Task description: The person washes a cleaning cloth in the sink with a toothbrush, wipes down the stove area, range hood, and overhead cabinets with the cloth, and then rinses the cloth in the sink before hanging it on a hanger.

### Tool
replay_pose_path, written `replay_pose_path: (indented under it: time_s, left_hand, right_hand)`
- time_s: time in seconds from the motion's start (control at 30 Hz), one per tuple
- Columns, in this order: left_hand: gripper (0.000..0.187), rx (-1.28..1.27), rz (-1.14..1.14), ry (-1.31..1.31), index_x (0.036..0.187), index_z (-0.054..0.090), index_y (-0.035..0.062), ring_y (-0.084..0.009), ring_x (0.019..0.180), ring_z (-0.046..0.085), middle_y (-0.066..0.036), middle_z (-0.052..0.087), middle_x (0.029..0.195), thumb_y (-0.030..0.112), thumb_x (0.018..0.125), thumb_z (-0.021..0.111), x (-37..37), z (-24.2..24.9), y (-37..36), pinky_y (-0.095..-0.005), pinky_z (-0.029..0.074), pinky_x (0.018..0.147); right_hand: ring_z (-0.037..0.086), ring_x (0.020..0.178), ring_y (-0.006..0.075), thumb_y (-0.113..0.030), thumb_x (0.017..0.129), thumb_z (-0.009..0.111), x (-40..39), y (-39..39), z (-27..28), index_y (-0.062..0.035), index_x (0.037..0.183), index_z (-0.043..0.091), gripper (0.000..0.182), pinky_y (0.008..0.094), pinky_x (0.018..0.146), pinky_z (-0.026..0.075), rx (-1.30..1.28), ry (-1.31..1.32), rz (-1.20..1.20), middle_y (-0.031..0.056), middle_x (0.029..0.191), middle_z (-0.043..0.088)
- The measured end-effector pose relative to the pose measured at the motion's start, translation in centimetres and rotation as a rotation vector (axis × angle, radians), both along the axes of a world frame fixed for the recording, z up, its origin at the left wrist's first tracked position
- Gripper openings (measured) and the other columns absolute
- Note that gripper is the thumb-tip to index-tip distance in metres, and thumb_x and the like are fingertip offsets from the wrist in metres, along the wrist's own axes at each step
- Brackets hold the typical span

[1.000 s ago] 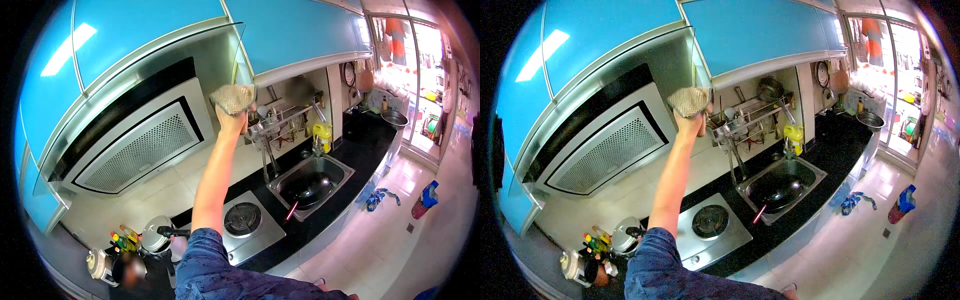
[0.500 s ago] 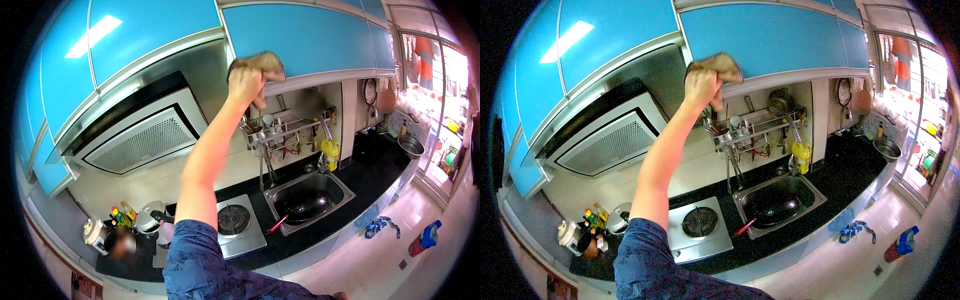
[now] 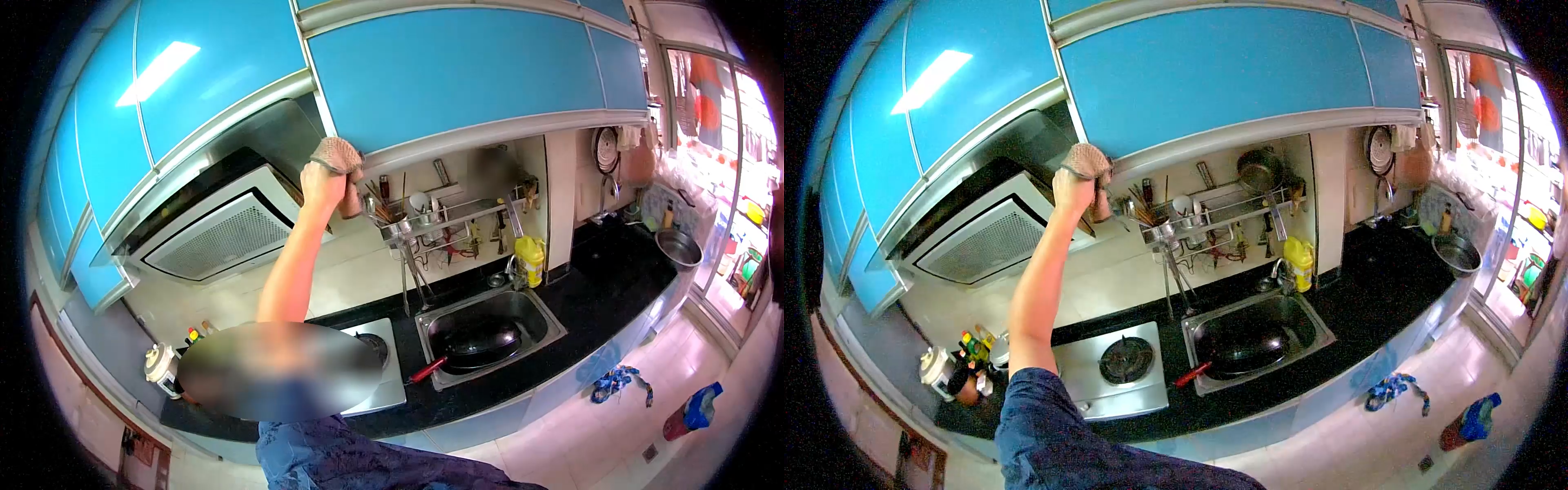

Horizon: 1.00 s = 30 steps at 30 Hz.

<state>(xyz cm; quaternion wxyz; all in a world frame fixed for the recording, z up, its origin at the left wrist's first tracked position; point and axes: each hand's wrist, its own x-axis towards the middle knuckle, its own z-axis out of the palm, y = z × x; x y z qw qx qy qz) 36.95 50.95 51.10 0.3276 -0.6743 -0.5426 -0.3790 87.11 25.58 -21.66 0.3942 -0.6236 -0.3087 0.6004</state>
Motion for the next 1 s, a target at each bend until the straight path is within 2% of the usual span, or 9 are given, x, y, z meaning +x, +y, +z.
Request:
replay_pose_path:
  time_s: [0.03, 0.07, 0.17, 0.37, 0.47, 0.5, 0.67, 0.9, 1.0]
  left_hand:
    - [0.015, 0.14, -0.02, 0.022, 0.085, 0.068, 0.0108, -0.0279, 0.069, 0.066, -0.006, 0.07, 0.077, 0.015, 0.083, 0.053, -1.0, -1.3, 1.3, -0.0363, 0.052, 0.065]
    - [0.016, -0.047, -0.537, -0.458, 0.089, 0.067, 0.013, -0.0272, 0.069, 0.066, -0.005, 0.07, 0.078, 0.011, 0.086, 0.051, -2.5, -3.0, 3.2, -0.0367, 0.051, 0.063]
    - [0.021, -0.245, 0.161, 0.146, 0.099, 0.061, 0.0151, -0.0293, 0.08, 0.068, -0.008, 0.068, 0.088, 0.006, 0.085, 0.049, -2.3, -4.0, 0.0, -0.0403, 0.051, 0.068]
    - [0.021, 0.174, 0.073, 0.37, 0.101, 0.062, 0.0152, -0.0293, 0.076, 0.068, -0.008, 0.069, 0.088, 0.012, 0.082, 0.056, 2.3, -5.6, -0.2, -0.0424, 0.054, 0.067]
    - [0.014, -0.101, 0.239, 0.374, 0.088, 0.067, 0.0085, -0.0261, 0.073, 0.068, -0.011, 0.068, 0.079, 0.017, 0.08, 0.06, 3.4, -6.0, 3.4, -0.0425, 0.054, 0.067]
    - [0.019, -0.273, 0.46, 0.742, 0.091, 0.071, 0.0102, -0.0273, 0.076, 0.068, -0.011, 0.069, 0.076, 0.019, 0.08, 0.059, 1.9, -5.8, 5.4, -0.0406, 0.053, 0.065]
    - [0.017, -0.075, 0.371, 0.189, 0.091, 0.072, 0.0187, -0.0226, 0.079, 0.069, -0.005, 0.07, 0.078, 0.023, 0.083, 0.057, -2.5, -6.5, 5.7, -0.0367, 0.053, 0.066]
    - [0.008, -0.08, 0.525, -0.066, 0.078, 0.061, 0.0138, -0.0287, 0.077, 0.066, -0.006, 0.064, 0.074, 0.007, 0.074, 0.063, -8.1, -7.5, -3.6, -0.0371, 0.052, 0.064]
    - [0.011, -0.202, 0.609, 0.157, 0.072, 0.06, 0.0119, -0.0316, 0.075, 0.065, -0.008, 0.063, 0.072, 0.001, 0.073, 0.061, -5.4, -6.2, -6.5, -0.0384, 0.052, 0.064]
  right_hand:
    - [0.054, 0.052, 0.0248, -0.033, 0.089, 0.052, 0.3, 0.3, 0.0, -0.0104, 0.071, 0.054, 0.028, 0.0381, 0.044, 0.04, -0.003, 0.002, 0.01, 0.0098, 0.061, 0.054]
    - [0.054, 0.052, 0.0247, -0.033, 0.089, 0.053, 0.5, 0.6, 0.0, -0.0105, 0.072, 0.054, 0.028, 0.038, 0.044, 0.04, -0.008, 0.0, 0.019, 0.0098, 0.061, 0.054]
    - [0.054, 0.052, 0.0245, -0.035, 0.088, 0.053, 1.1, 1.4, -0.1, -0.0105, 0.072, 0.054, 0.029, 0.0377, 0.045, 0.04, -0.014, 0.004, 0.041, 0.0098, 0.061, 0.054]
    - [0.055, 0.053, 0.0241, -0.037, 0.088, 0.054, 1.7, 2.8, -0.2, -0.0107, 0.074, 0.055, 0.03, 0.0371, 0.045, 0.041, -0.02, 0.01, 0.07, 0.0097, 0.061, 0.054]
    - [0.055, 0.053, 0.0239, -0.039, 0.088, 0.054, 1.5, 3.4, -0.2, -0.0107, 0.075, 0.055, 0.031, 0.0367, 0.046, 0.041, -0.025, 0.015, 0.087, 0.0096, 0.061, 0.054]
    - [0.055, 0.053, 0.0238, -0.039, 0.088, 0.055, 1.6, 3.6, -0.1, -0.0108, 0.075, 0.055, 0.031, 0.0366, 0.046, 0.041, -0.025, 0.018, 0.096, 0.0096, 0.061, 0.054]
    - [0.055, 0.054, 0.0235, -0.041, 0.088, 0.055, 2.0, 4.4, -0.1, -0.0109, 0.076, 0.055, 0.033, 0.0361, 0.046, 0.042, -0.023, 0.02, 0.11, 0.0095, 0.061, 0.054]
    - [0.056, 0.054, 0.023, -0.044, 0.087, 0.057, 2.7, 4.8, -0.1, -0.011, 0.078, 0.056, 0.035, 0.0353, 0.047, 0.042, -0.045, 0.025, 0.138, 0.0094, 0.061, 0.054]
    - [0.056, 0.055, 0.0228, -0.046, 0.087, 0.057, 3.0, 5.1, -0.4, -0.0111, 0.078, 0.056, 0.036, 0.035, 0.048, 0.043, -0.057, 0.028, 0.145, 0.0094, 0.061, 0.054]
